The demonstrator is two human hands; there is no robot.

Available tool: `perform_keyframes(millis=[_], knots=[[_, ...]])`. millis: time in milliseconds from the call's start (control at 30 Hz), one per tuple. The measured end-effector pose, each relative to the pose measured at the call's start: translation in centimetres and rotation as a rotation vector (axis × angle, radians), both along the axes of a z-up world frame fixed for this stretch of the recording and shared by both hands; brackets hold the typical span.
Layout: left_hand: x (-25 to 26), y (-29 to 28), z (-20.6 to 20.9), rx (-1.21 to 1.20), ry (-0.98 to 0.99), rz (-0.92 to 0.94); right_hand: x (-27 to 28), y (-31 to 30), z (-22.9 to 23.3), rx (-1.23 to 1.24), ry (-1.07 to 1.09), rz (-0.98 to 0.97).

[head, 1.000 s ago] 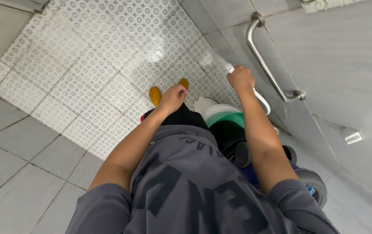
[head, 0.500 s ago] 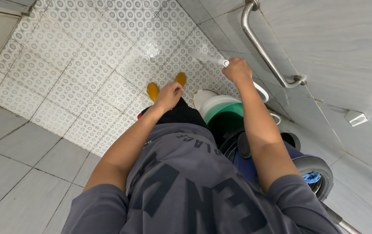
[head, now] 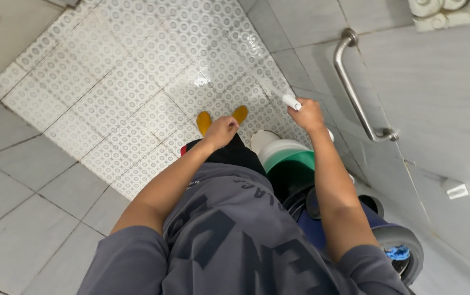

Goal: The recorder uses a handheld brush and a water sprayer to scrub and clean the bathroom floor tiles around a toilet and floor drain.

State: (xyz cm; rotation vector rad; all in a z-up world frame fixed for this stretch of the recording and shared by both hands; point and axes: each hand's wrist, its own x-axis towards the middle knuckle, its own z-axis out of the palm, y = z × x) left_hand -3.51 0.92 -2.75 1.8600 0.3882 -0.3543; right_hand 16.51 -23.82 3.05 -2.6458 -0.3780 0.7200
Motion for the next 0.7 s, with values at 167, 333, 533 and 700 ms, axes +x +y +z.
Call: perform_keyframes(millis=[167,333,533,700], knots=[[-1.5,1.0,-0.7,-0.025,0.002,0.041,0.0,-0.3,-0.1,-0.097,-0.041,0.036],[-2.7,2.2,-0.5,0.000,-0.036,0.096,0.9,1.2,1.4,-0.191,0.098,0.029],[-4.2,2.7,-0.7,0.030,-0.043,0.176,3.3,2.0,0.8,-0.546,0.178,0.103],[-4.0,1.7,0.5,-0.004,0.052,0.208,4.7,2.0,-0.2,-0.686,0.250,0.028]])
